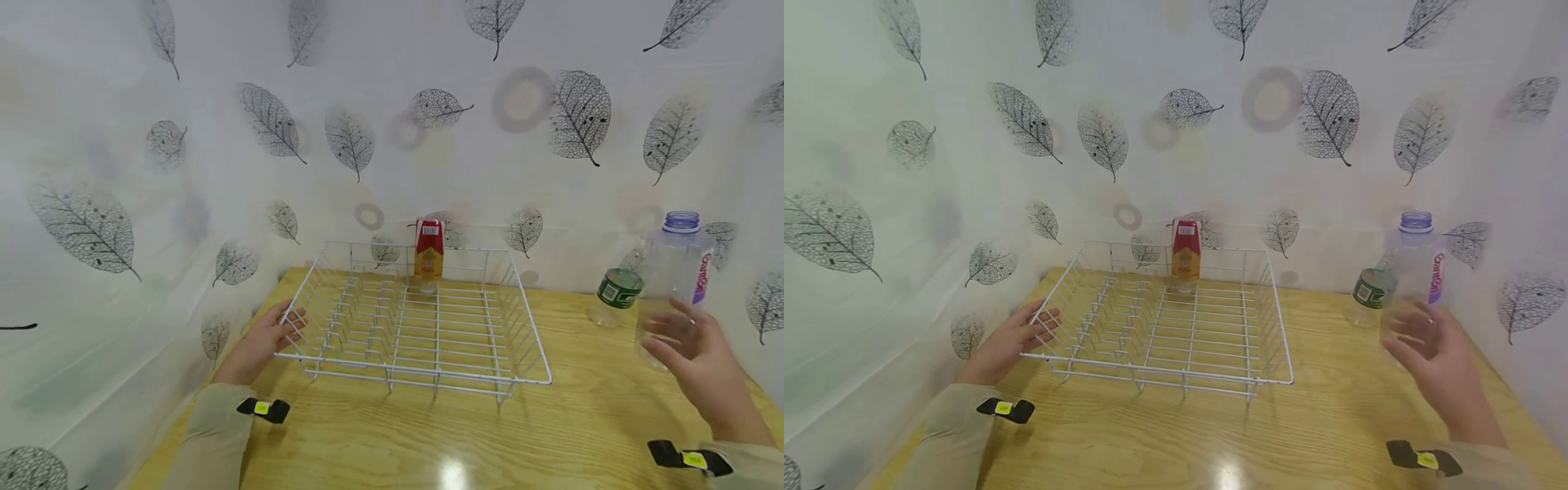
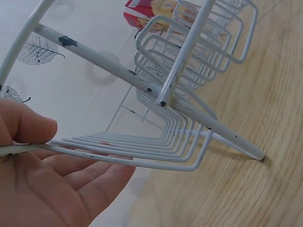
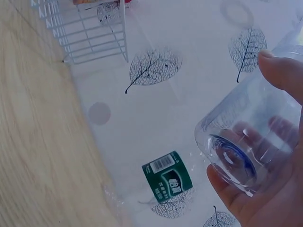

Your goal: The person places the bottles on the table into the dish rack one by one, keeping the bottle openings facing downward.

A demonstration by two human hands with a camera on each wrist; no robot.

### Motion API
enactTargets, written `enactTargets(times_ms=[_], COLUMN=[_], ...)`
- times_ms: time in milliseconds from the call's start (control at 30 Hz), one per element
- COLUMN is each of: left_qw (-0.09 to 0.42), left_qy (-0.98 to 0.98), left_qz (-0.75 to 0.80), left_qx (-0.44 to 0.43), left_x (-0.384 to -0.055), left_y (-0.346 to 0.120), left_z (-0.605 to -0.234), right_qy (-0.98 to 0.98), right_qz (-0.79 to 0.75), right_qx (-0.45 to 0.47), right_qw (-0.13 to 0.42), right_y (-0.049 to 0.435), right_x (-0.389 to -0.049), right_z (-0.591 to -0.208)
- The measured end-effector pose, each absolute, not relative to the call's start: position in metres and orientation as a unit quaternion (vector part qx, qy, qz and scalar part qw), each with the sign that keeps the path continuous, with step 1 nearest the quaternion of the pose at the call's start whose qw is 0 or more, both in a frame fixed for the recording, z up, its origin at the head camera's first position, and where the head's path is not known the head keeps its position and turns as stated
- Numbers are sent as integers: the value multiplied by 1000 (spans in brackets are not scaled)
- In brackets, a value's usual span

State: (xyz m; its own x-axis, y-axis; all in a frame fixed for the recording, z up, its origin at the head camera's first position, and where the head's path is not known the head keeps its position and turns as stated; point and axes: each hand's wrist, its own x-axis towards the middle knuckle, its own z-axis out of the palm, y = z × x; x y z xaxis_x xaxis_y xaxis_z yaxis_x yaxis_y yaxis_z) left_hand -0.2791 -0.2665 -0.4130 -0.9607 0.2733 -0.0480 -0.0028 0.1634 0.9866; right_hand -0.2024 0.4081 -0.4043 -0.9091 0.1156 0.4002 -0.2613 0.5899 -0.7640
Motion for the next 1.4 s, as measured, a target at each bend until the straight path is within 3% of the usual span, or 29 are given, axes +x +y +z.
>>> enactTargets(times_ms=[400, 967, 1400], left_qw=[107, 71, 4], left_qy=[778, 837, 905], left_qz=[614, 535, 410], left_qx=[83, 91, 116], left_x=[-280, -280, -274], left_y=[-265, -264, -245], left_z=[-413, -407, -388], right_qy=[-861, -891, -911], right_qz=[438, 383, 338], right_qx=[161, 178, 179], right_qw=[205, 164, 156], right_y=[371, 327, 295], right_x=[-196, -206, -214], right_z=[-374, -362, -357])
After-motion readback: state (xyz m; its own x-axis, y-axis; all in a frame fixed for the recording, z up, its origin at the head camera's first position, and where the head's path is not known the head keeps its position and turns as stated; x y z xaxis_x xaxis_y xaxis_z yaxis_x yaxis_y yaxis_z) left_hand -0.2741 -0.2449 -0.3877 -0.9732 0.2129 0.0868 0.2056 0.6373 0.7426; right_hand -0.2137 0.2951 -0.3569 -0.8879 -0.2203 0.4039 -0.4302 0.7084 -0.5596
